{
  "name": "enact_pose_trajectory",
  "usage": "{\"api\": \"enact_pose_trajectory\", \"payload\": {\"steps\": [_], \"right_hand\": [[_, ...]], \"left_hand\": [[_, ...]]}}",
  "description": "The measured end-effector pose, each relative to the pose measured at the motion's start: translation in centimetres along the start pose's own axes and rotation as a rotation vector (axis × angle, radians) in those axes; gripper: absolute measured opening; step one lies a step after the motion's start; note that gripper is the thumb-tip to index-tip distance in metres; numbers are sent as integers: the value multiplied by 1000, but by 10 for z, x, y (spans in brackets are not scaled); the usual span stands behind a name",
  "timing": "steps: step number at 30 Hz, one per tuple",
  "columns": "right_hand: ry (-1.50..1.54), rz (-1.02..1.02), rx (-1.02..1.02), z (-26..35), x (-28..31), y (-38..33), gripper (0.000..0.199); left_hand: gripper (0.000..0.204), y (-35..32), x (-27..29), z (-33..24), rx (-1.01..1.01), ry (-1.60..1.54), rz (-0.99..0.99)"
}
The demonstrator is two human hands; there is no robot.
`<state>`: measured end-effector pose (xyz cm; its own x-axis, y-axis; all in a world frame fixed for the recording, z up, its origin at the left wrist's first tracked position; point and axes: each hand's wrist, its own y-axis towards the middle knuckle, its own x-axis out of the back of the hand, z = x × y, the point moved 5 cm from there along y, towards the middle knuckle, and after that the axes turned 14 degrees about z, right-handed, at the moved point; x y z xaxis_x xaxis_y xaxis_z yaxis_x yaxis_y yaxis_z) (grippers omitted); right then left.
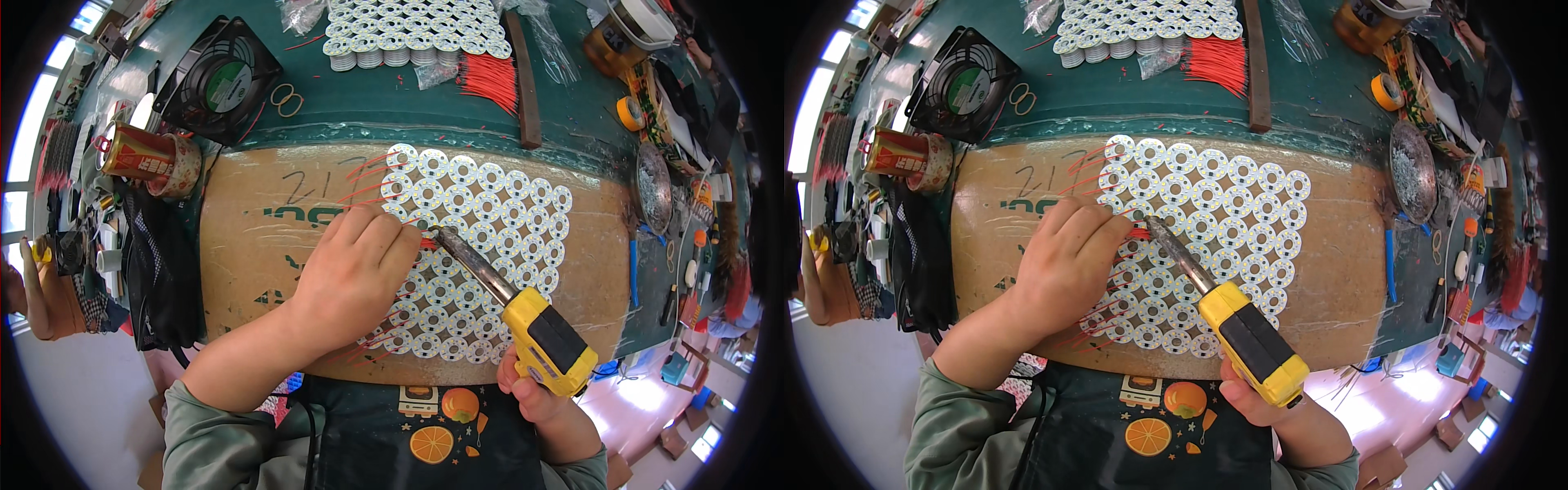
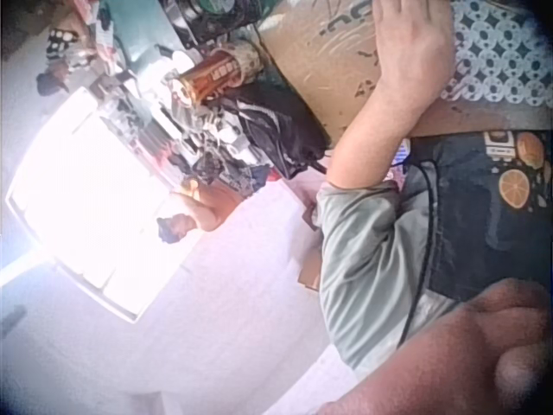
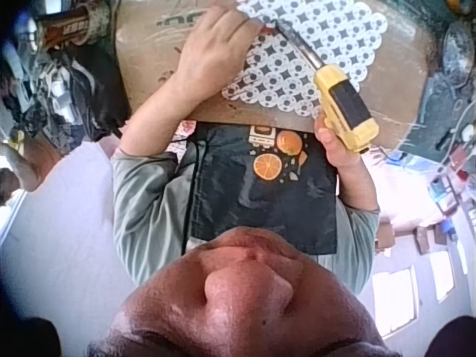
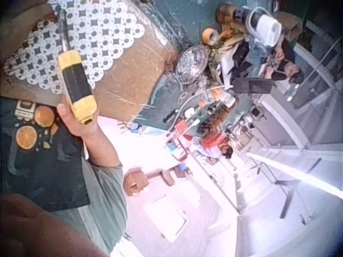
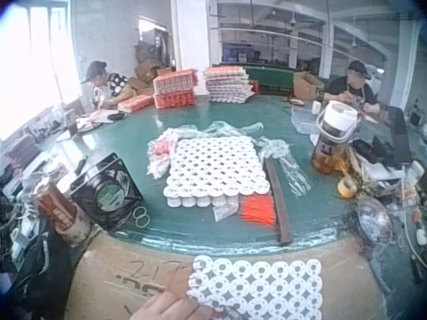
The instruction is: The person attaches wires to LED circuit boards, positioning red wires onto each board by hand and soldering them in place using a soldering iron.
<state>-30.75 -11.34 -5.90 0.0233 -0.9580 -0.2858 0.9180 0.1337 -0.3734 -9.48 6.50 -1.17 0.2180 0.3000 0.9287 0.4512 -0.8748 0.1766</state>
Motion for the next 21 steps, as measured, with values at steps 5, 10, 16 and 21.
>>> {"api": "enact_pose_trajectory", "payload": {"steps": [5,10,16,21], "right_hand": [[48,-57,140,15,4,-1,88],[135,-155,241,32,8,14,94],[-8,-34,226,24,-4,6,91],[5,116,269,12,-4,-2,93]], "left_hand": [[30,-2,-4,0,0,17,30],[34,-1,-1,0,-2,11,8],[28,-6,-4,4,5,-1,77],[26,2,10,2,42,-59,99]]}}
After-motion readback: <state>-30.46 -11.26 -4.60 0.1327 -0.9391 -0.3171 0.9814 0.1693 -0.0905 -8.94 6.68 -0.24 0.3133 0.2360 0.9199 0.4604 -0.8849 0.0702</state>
